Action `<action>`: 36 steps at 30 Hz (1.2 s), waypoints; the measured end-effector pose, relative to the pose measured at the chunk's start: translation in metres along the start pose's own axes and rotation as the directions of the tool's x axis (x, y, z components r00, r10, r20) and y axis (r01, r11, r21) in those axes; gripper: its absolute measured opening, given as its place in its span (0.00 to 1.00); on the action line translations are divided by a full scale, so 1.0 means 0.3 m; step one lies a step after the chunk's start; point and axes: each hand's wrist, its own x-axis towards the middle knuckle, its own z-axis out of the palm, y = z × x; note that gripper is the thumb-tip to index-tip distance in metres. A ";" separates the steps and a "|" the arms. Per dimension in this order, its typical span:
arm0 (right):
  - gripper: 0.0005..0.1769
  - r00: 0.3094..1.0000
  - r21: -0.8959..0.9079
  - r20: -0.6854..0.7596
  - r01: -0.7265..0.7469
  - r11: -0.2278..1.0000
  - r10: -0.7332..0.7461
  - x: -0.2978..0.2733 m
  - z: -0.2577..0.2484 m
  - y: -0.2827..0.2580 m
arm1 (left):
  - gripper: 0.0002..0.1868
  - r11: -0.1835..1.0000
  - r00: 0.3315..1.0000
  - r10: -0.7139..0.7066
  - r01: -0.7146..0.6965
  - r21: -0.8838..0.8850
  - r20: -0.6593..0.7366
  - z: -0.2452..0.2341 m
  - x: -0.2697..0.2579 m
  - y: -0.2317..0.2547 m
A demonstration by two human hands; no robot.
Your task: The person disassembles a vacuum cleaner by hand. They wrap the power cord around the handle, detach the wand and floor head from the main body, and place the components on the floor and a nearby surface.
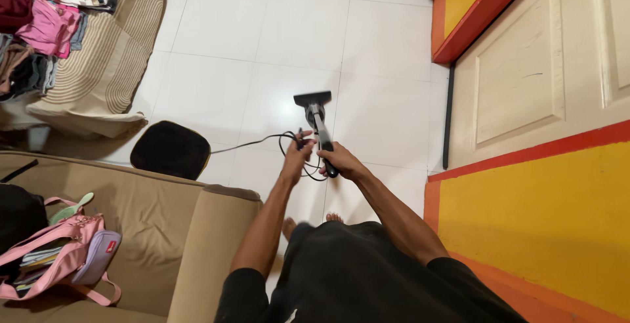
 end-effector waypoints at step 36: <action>0.15 0.398 -0.773 0.128 0.614 0.160 -0.909 0.000 0.244 -0.018 | 0.14 0.716 0.888 0.319 -0.455 0.529 0.332 -0.129 0.083 0.079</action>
